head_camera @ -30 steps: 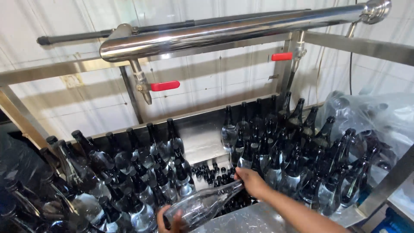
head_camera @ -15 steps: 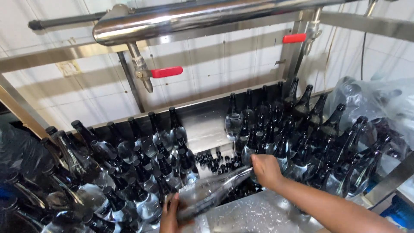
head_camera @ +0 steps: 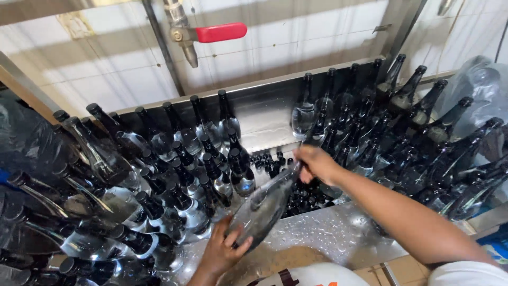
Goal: Manually placing caps onto glass bottles and arranging them into a metal storage rack.
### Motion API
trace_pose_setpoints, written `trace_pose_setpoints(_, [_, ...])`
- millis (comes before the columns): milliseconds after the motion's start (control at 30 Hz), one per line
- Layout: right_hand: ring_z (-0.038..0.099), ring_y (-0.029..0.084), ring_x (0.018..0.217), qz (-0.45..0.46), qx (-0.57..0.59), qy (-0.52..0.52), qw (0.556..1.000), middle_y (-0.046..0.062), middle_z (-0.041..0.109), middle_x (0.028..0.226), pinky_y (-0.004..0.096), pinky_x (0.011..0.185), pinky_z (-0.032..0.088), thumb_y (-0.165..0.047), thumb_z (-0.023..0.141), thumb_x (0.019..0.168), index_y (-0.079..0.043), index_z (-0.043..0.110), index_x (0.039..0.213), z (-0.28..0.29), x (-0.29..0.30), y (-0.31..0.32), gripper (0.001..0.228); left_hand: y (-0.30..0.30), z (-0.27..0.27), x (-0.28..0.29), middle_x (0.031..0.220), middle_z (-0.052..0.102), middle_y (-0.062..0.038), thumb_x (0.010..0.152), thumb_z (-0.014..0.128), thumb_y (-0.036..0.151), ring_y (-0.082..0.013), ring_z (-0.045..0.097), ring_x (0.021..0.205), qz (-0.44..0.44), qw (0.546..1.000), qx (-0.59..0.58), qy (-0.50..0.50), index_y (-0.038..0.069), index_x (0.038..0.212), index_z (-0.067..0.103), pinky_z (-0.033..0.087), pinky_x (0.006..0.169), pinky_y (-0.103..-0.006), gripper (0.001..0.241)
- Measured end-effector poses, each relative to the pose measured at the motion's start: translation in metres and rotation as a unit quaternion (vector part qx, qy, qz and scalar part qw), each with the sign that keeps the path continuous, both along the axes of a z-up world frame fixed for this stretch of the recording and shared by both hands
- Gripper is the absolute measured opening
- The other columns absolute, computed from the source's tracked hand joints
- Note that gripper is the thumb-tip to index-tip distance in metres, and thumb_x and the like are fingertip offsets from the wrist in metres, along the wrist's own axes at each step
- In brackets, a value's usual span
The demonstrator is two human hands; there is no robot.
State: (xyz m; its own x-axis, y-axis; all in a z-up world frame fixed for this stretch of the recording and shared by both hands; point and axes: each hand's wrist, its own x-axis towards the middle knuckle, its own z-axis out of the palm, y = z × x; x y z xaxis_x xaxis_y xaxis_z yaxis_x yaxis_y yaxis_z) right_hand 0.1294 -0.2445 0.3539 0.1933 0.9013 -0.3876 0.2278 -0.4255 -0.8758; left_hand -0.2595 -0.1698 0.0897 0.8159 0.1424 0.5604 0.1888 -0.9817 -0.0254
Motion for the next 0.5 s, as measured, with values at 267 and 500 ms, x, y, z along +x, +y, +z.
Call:
trace_pose_setpoints(267, [0.058, 0.009, 0.054, 0.167, 0.169, -0.257, 0.937, -0.002, 0.065, 0.074, 0.020, 0.046, 0.045, -0.016, 0.060, 0.117, -0.012, 0.061, 0.091, -0.041, -0.133, 0.065, 0.027, -0.059, 0.072, 0.081, 0.124, 0.078, -0.027, 0.097, 0.068, -0.003, -0.0420, 0.074, 0.123, 0.100, 0.971, -0.216, 0.026, -0.004, 0.119, 0.078, 0.056, 0.114, -0.0573, 0.024])
trace_pose_setpoints(500, [0.052, 0.017, 0.074, 0.246, 0.247, -0.271, 0.897, 0.002, 0.061, 0.092, 0.035, 0.066, 0.040, -0.071, 0.051, 0.105, -0.015, 0.061, 0.102, -0.110, -0.113, 0.118, 0.057, -0.042, 0.125, 0.103, 0.184, 0.029, -0.010, 0.099, 0.045, 0.026, -0.0305, 0.029, 0.171, 0.202, 0.619, -0.757, 0.066, 0.021, 0.177, 0.028, 0.029, 0.137, -0.0508, 0.079])
